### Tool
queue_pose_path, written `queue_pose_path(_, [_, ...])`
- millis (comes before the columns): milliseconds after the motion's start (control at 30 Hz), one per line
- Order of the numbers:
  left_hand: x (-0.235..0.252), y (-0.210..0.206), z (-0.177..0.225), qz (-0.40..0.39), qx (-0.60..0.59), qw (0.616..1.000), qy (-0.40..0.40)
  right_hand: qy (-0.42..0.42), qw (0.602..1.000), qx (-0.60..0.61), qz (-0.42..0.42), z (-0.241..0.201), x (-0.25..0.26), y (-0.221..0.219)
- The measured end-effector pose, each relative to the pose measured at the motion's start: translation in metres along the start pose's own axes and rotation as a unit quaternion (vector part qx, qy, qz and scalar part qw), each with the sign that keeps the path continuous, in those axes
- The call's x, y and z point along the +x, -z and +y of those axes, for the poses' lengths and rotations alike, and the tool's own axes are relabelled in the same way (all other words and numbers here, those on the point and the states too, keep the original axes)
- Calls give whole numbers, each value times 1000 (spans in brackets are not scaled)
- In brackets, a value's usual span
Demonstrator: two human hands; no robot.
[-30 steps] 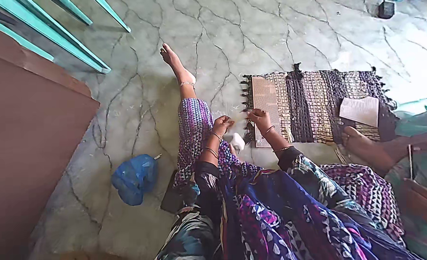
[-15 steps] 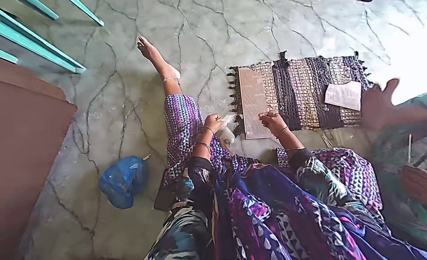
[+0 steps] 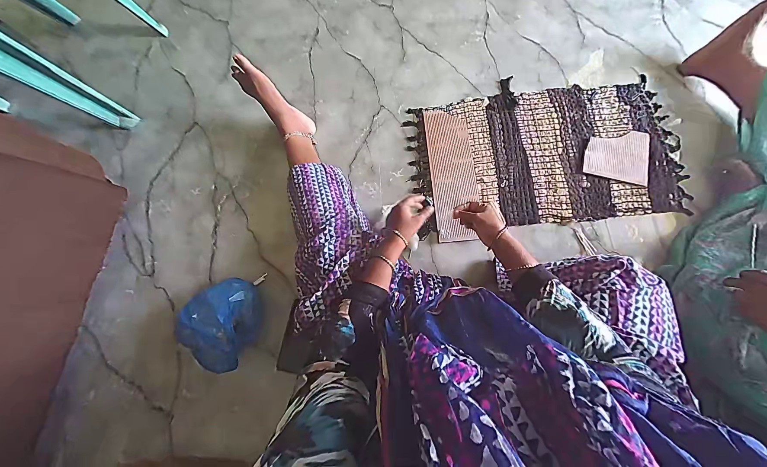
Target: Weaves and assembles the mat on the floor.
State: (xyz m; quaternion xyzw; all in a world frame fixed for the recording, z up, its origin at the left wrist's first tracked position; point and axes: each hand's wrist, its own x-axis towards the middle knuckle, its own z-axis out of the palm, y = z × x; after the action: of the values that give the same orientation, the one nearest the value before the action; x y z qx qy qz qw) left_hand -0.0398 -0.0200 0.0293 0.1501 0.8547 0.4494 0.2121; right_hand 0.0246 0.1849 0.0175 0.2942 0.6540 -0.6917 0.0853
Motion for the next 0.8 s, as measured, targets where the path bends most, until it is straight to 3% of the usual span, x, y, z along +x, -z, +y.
queue_pose_path(67, [3, -24, 1, -54, -43, 998, 10, 0, 1000, 1, -8, 3, 0, 0])
queue_pose_path(233, [11, -39, 5, -69, -57, 995, 52, -4, 999, -46, 3, 8, 5, 9])
queue_pose_path(367, [17, -50, 0, -67, 1, 996, 58, 34, 981, -193, 11, 17, 21, 23])
queue_pose_path(533, [14, -56, 0, -32, 114, 993, 7, 72, 916, -394, 22, 16, 27, 24])
queue_pose_path(633, [11, -56, 5, -27, 135, 990, -6, 112, 896, -423, 68, 24, 33, 25])
queue_pose_path(800, [8, -66, 11, -55, 142, 988, -11, 98, 895, -417, 122, 28, 33, 33])
